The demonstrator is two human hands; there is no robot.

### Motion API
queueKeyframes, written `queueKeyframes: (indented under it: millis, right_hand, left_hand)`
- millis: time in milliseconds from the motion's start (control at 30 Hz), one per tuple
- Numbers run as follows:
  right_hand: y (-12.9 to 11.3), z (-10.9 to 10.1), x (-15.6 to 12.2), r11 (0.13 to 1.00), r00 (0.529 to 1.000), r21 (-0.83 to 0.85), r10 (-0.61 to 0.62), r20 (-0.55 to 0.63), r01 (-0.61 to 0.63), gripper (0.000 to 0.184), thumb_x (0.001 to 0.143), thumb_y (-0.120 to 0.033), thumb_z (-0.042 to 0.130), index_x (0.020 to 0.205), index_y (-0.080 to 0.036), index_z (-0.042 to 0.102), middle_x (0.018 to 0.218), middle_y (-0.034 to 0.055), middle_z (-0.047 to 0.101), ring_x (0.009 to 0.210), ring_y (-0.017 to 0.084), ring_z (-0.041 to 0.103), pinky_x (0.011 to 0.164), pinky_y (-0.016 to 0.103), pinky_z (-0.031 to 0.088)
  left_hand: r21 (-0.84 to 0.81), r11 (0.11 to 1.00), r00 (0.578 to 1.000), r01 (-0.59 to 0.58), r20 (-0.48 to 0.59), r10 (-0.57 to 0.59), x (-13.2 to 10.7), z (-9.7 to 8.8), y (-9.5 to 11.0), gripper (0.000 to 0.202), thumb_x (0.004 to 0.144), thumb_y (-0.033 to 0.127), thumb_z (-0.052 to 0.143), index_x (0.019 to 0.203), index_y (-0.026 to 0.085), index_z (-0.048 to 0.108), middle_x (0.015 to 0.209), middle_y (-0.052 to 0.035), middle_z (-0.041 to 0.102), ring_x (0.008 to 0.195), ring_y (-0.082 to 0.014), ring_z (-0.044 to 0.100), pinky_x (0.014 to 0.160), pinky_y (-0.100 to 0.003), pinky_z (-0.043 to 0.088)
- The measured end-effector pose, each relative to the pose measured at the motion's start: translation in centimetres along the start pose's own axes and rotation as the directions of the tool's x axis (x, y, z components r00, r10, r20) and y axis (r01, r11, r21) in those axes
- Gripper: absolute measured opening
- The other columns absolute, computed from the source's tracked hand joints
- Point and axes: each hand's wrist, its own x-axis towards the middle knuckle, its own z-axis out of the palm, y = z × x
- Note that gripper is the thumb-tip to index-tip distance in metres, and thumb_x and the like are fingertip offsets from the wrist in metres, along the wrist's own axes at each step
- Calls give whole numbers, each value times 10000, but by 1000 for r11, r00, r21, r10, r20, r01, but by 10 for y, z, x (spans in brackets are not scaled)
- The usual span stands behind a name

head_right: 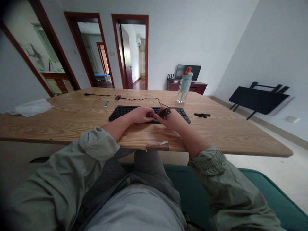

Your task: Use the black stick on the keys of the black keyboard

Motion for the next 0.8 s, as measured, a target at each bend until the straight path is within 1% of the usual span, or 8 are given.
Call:
queueKeyframes:
  millis: [67,133,200,333,500,633,733,800]
  right_hand:
    - [-2,2,-5,999,999,-34,-30,-11,30,212,931,-437,639,898,-234,587,798,60,695,719,230,621,652,331,414]
    - [-2,3,-9,998,998,-30,-54,-15,54,181,932,-410,632,908,-240,576,817,58,707,728,232,638,662,333,424]
    - [0,5,-12,998,998,-3,-70,-11,70,182,936,-411,630,906,-244,564,819,51,709,728,228,643,670,333,437]
    - [2,5,-19,994,996,68,-90,28,88,195,945,-417,634,900,-247,550,834,37,714,739,215,643,687,330,460]
    - [5,4,-23,984,991,140,-115,61,106,206,934,-422,654,913,-241,556,835,28,701,741,204,630,680,328,462]
    - [23,2,-12,967,990,232,-128,64,110,237,899,-451,682,873,-236,585,794,18,683,707,187,610,636,309,457]
    - [42,0,-3,956,989,290,-86,118,49,275,847,-485,720,874,-229,624,772,17,695,676,177,610,602,297,460]
    - [49,-2,1,961,988,276,-59,140,18,307,829,-510,729,883,-223,638,761,16,702,649,167,609,578,286,461]
  left_hand:
    - [-6,1000,1000,8,-15,-8,-1,-1,0,97,845,214,659,886,166,733,851,-38,746,747,-174,636,692,-283,457]
    - [-15,1000,999,21,-42,-22,-3,-2,-1,89,823,176,647,882,164,711,835,-32,732,728,-170,624,675,-281,454]
    - [-26,999,996,38,-76,-40,-4,-4,-3,108,810,155,634,896,163,699,833,-28,722,727,-170,621,675,-283,459]
    - [-43,997,988,64,-134,-70,-5,-6,-8,132,807,146,628,920,164,693,874,-28,722,788,-176,638,728,-286,490]
    - [-55,998,992,43,-116,-49,-4,-5,-9,148,824,177,644,962,162,696,869,-21,714,771,-170,629,718,-287,492]
    - [-64,996,993,68,-93,-74,-5,-6,-6,159,829,193,655,978,167,705,871,-16,720,772,-163,635,721,-278,496]
    - [-61,993,991,99,-85,-104,-5,-7,-4,169,833,211,655,983,165,719,855,-15,716,755,-159,631,706,-273,489]
    - [-56,992,991,110,-75,-114,-5,-7,-4,190,821,202,654,992,165,728,844,-13,713,741,-157,626,692,-271,481]
